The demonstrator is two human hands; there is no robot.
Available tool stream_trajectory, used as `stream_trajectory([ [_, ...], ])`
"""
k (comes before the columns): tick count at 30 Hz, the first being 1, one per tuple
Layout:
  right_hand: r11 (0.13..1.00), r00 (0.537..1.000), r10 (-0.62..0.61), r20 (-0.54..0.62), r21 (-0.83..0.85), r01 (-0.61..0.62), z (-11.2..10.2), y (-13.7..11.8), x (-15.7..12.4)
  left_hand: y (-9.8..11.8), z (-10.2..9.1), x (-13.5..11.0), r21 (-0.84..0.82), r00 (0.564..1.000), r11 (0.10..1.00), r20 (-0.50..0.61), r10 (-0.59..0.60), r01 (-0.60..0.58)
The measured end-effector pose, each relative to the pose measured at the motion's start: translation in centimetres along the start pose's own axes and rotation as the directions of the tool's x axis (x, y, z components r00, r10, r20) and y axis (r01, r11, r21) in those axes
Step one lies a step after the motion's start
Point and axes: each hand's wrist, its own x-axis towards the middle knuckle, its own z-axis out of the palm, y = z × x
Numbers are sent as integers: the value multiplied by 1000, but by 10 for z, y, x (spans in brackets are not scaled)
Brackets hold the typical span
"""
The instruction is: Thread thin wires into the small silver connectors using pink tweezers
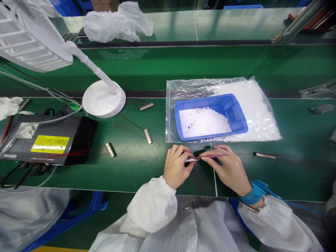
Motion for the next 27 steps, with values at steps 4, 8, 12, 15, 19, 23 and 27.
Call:
stream_trajectory([
  [4,1000,1000,10,15,-6,-10,0,-1,-1,0,0,0,3,1000,1000,1,0,0],
  [8,999,999,34,6,-5,-34,-3,-1,-1,0,-1,0,2,1000,1000,0,3,-3],
  [12,999,999,41,6,2,-41,-4,-2,-2,1,-1,1,-5,1000,1000,-7,3,-3],
  [15,999,999,45,0,-6,-45,-3,-2,-2,1,-1,1,-11,1000,1000,-5,6,-6],
  [19,999,999,31,-19,-15,-31,-2,-1,-1,1,-1,1,-15,1000,1000,-9,2,-2],
  [23,1000,1000,23,-5,-11,-23,-1,-2,0,2,-2,1,-9,1000,1000,1,-5,5],
  [27,1000,1000,23,-8,-10,-23,-1,-2,0,2,-2,1,-12,1000,1000,4,-10,10],
])
